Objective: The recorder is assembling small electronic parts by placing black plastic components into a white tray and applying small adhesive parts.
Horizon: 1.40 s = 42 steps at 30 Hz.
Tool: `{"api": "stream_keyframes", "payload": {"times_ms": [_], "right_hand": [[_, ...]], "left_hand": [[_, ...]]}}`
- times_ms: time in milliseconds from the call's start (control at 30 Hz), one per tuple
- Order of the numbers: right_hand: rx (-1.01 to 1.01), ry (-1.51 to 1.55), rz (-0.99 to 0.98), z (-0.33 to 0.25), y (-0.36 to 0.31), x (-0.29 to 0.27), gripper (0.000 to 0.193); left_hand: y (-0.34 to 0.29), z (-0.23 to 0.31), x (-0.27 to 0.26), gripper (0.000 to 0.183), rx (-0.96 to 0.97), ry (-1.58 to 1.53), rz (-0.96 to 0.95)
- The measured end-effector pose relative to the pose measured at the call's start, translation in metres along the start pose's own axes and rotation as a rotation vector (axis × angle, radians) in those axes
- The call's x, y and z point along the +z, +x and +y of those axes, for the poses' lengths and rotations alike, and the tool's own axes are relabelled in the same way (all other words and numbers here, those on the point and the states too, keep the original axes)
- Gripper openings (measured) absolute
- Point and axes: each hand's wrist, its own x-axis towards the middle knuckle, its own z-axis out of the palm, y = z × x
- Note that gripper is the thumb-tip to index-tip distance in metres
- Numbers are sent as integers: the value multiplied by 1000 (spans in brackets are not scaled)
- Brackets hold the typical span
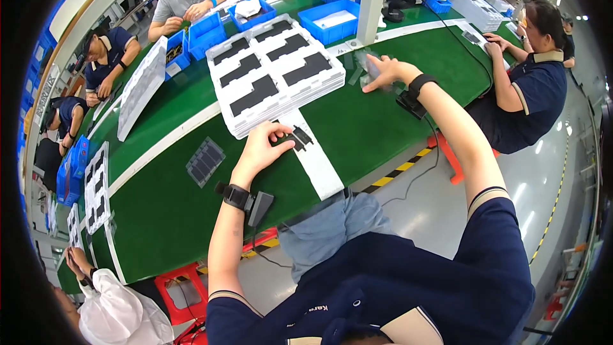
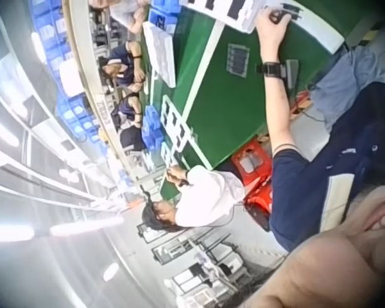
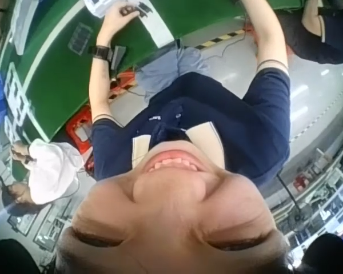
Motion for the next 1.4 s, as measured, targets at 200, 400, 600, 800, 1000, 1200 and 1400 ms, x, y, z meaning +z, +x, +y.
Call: {"api": "stream_keyframes", "payload": {"times_ms": [200,400,600,800,1000,1200,1400], "right_hand": [[-338,-213,351,-7,25,-101,88],[-363,284,1238,-89,-1,-176,79],[-553,161,1258,-85,-18,-158,60],[-502,133,665,15,0,-70,40],[-68,-159,11,11,-12,-11,76],[-818,139,332,-98,5,-59,35],[-700,-182,89,-198,72,-57,47]], "left_hand": [[4,2,4,28,35,8,-3],[-6,-7,0,25,-30,17,-2],[-8,-2,-1,27,23,-33,-2],[2,-3,10,29,81,-24,-32],[-1,3,0,27,17,2,-10],[-3,-3,4,29,87,-24,-9],[-1,6,5,28,53,-43,-38]]}}
